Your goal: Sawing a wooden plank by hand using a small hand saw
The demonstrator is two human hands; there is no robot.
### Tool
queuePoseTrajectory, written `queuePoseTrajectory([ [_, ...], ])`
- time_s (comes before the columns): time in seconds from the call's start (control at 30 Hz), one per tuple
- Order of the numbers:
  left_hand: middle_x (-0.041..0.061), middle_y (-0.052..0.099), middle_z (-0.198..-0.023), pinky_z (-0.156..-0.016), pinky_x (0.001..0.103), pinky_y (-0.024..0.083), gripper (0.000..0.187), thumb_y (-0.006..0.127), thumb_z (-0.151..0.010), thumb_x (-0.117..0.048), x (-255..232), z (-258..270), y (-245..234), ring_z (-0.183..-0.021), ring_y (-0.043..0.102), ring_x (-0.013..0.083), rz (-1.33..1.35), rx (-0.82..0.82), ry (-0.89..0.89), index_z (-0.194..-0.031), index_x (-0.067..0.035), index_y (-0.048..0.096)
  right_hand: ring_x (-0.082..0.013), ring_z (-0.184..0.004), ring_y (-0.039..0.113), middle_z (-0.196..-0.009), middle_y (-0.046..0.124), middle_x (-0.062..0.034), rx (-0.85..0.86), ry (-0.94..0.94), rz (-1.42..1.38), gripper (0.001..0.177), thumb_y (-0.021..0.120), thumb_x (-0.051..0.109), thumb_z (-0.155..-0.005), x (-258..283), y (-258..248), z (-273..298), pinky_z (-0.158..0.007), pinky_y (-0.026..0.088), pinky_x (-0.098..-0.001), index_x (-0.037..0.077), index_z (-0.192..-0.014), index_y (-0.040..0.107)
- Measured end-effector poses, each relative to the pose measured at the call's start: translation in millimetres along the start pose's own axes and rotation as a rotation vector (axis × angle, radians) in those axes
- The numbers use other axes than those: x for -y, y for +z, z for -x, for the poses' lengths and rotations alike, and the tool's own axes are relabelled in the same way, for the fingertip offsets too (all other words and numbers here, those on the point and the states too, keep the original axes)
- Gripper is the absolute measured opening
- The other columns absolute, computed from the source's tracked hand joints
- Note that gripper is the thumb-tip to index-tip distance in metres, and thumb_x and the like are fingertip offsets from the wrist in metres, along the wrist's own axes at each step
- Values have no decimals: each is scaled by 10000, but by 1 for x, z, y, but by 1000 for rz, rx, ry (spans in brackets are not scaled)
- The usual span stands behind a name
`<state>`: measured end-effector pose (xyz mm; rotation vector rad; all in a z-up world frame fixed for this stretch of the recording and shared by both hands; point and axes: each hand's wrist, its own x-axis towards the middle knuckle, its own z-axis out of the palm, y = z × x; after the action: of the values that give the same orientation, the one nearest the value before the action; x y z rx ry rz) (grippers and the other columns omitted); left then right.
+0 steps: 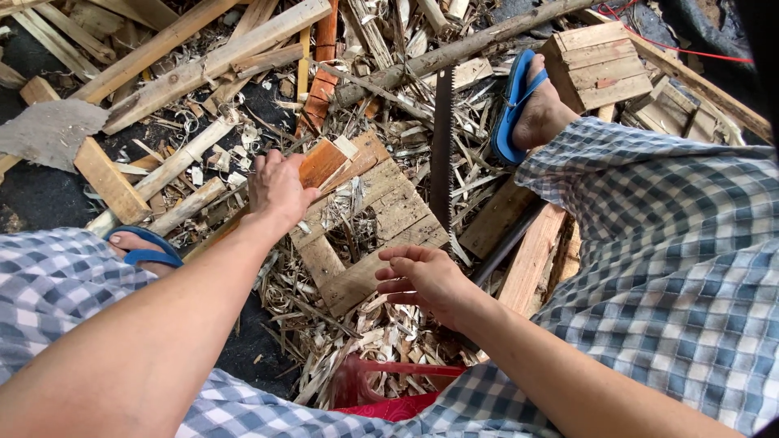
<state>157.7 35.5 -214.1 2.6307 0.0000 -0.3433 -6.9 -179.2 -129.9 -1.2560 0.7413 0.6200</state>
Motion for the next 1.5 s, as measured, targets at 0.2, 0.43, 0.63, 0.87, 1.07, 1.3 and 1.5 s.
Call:
queuePoseTrajectory([
  [0.2, 132, 560, -1201, -1021, 464, 422, 538, 841, -844, -104, -6, 2, -5, -1172, 494, 284, -33, 0, 16, -1348, -137, 654, -301, -895, 774, -958, 763, -184, -7, 6, 30, 286, 547, 78, -987, 2, 3, 3, -767, 628, -407, 18, -1237, 673],
  [0.43, 154, 571, -1242, -1049, 507, 440, 547, 872, -803, -105, -4, -8, 4, -1210, 514, 323, -35, 3, 3, -1309, -137, 666, -280, -866, 772, -946, 767, -172, -34, -9, 46, 282, 556, 78, -982, 6, 2, 2, -748, 632, -396, 24, -1230, 679],
  [0.63, 166, 566, -1269, -1042, 557, 458, 542, 866, -803, -107, -2, -15, 12, -1238, 511, 356, -72, 9, -9, -1303, -129, 660, -267, -794, 765, -946, 764, -179, -201, -97, 78, 271, 555, 77, -991, 18, -24, -16, -661, 641, -360, 32, -1227, 680],
  [0.87, 110, 563, -1263, -1040, 521, 494, 609, 927, -734, -223, 20, -38, 33, -1242, 532, 330, -176, 22, 7, -1273, -177, 647, -334, -691, 738, -903, 698, -236, -683, -36, -19, 344, 637, 117, -905, -47, -118, -119, -576, 661, -489, 35, -1239, 656],
  [1.07, 49, 350, -1656, -633, 239, 633, 550, 462, -983, -298, -65, 18, -45, -1084, 745, 267, 729, -19, -535, -1504, -124, 474, -404, -639, 721, -851, 712, -278, -738, 137, 250, 303, 753, 56, -812, -115, -158, -162, -569, 659, -567, 16, -1112, 740],
  [1.3, 65, 634, -1302, -577, 275, 470, 510, 423, -995, -399, -57, 11, -36, -703, 597, 127, 603, -36, -553, -1421, -162, 576, -505, -1253, 561, -1350, 579, -313, -509, 296, 366, 641, 801, 131, -832, -134, -159, -167, -859, 578, -608, -31, -1405, 563],
  [1.5, 70, 551, -1472, -796, 357, 499, 622, 421, -944, -414, -53, 6, -32, -974, 644, 178, 584, -28, -541, -1509, -162, 494, -431, -995, 684, -1191, 663, -267, -467, 304, 608, 611, 861, 122, -729, -145, -148, -182, -603, 667, -520, -13, -1294, 672],
])
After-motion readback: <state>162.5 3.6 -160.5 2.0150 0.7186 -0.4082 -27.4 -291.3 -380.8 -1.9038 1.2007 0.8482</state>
